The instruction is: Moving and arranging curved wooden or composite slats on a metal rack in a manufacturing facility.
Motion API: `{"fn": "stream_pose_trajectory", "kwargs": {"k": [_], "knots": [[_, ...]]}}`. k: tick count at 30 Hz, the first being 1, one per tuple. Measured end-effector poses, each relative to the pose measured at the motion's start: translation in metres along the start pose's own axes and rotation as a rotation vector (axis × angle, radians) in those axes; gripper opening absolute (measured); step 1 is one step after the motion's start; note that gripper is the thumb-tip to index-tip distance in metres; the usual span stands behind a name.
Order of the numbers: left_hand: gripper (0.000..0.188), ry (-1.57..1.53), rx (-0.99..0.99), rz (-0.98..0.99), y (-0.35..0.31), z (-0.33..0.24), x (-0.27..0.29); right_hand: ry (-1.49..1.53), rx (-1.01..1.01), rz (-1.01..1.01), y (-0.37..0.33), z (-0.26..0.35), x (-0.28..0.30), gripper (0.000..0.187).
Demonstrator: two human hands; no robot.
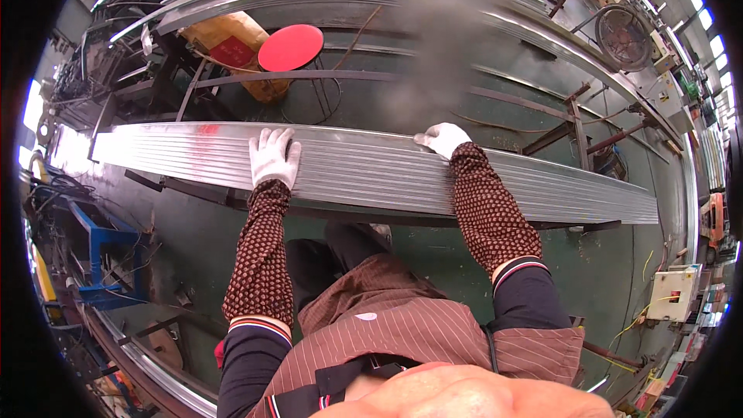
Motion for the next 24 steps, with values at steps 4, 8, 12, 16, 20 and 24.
{"fn": "stream_pose_trajectory", "kwargs": {"k": [4, 8, 12, 16, 20, 24], "knots": [[0.044, -0.002, -0.002, -0.007, 0.002, -0.004, 0.002, -0.009, -0.047, 0.045, 0.005, -0.011, -0.003, 0.072], [0.044, 0.008, 0.004, -0.010, 0.000, -0.002, 0.001, -0.008, -0.044, 0.055, 0.006, -0.009, -0.005, 0.072], [0.044, 0.012, 0.004, -0.027, 0.001, -0.003, 0.001, -0.070, 0.017, 0.029, 0.009, -0.011, -0.005, 0.074], [0.043, 0.028, -0.021, -0.074, -0.001, 0.002, 0.002, -0.057, 0.009, 0.043, 0.009, -0.006, -0.007, 0.074], [0.043, -0.025, -0.014, -0.034, 0.003, -0.005, 0.003, -0.067, 0.014, 0.029, 0.013, -0.018, -0.009, 0.074], [0.043, -0.001, -0.018, -0.044, 0.000, -0.003, 0.004, -0.056, 0.017, 0.010, 0.012, -0.014, -0.009, 0.072]]}}
Point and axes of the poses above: each hand's wrist, its own y-axis towards the middle knuckle, its own x-axis out of the back of the hand, z = x × y, the point moved 7 cm from there along y, towards the middle knuckle, and after that the axes turned 14 degrees about -z, right-handed, at the moved point
